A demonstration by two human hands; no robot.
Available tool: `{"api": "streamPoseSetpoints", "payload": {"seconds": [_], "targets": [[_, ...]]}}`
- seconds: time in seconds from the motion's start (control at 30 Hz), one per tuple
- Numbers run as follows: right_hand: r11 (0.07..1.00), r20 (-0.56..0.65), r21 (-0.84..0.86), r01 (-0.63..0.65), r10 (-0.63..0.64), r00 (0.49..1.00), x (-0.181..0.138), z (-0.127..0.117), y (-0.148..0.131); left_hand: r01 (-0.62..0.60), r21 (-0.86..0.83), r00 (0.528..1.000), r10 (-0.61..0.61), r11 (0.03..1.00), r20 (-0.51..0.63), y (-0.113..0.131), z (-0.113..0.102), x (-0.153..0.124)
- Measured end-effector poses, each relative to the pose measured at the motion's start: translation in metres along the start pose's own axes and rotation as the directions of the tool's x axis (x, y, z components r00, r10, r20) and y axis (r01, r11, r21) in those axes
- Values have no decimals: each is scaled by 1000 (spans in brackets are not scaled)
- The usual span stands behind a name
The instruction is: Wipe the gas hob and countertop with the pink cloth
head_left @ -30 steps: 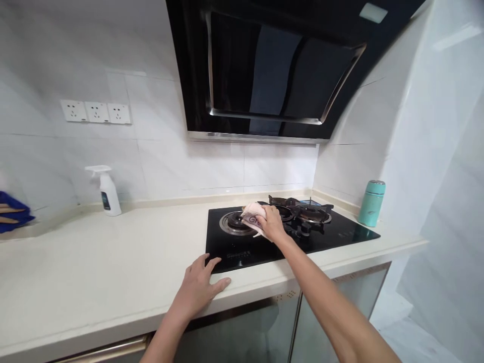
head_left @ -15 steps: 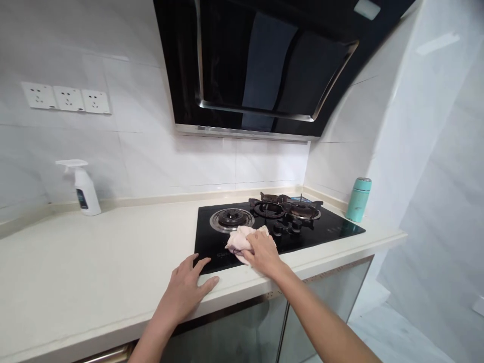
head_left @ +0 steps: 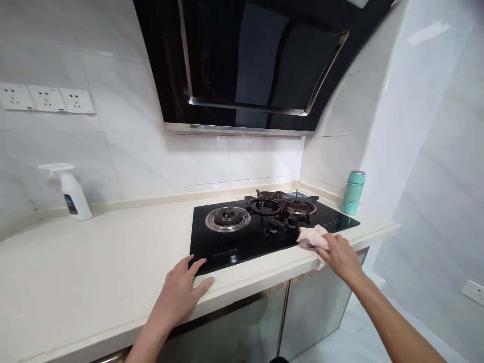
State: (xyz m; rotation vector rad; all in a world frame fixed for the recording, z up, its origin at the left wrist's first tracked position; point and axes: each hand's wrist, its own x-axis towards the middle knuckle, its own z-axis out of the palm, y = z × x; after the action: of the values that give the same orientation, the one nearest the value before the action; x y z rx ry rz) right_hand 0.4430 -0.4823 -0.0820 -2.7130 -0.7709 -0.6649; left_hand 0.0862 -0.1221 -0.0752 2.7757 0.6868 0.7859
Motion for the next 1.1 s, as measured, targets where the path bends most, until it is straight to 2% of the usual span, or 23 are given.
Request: {"api": "streamPoseSetpoints", "payload": {"seconds": [0.1,0.2,0.27,0.37,0.43,0.53,0.63,0.73,0.83,0.9,1.0,1.1], "targets": [[986,20,-79,-144,146,989,6,-15,34,-6,-15,1000,5,1000,-7,-1,3,0],[967,-46,-50,-249,247,968,21,-29,39,-4,-20,1000,4,1000,2,-1,4,0],[954,-50,-5,-301,300,952,34,-33,30,-4,-15,1000,4,1000,11,-1,3,0],[947,42,19,-320,319,947,47,-30,10,3,-1,1000,-3,1000,17,1,1,0],[951,76,16,-309,307,949,47,-24,-4,7,3,1000,-7,1000,23,4,0,0],[960,62,9,-279,278,959,33,-20,-31,4,2,1000,-4,1000,28,8,-2,0],[987,72,36,-156,153,986,5,-22,-78,-2,6,1000,1,1000,31,11,-3,0],[985,4,159,66,-67,998,-29,-28,-148,-13,8,1000,12,1000,24,10,-4,0],[929,-81,280,243,-229,970,-56,-36,-223,-19,-22,1000,19,1000,8,7,-4,1],[884,-112,325,336,-317,942,-70,-40,-263,-22,-68,1000,23,997,6,4,-4,2],[807,-156,389,445,-419,895,-81,-42,-297,-10,-154,1000,11,988,4,-2,-3,5],[686,-176,516,512,-500,848,-78,-43,-295,-6,-194,994,-16,981,-111,-7,-3,6]]}}
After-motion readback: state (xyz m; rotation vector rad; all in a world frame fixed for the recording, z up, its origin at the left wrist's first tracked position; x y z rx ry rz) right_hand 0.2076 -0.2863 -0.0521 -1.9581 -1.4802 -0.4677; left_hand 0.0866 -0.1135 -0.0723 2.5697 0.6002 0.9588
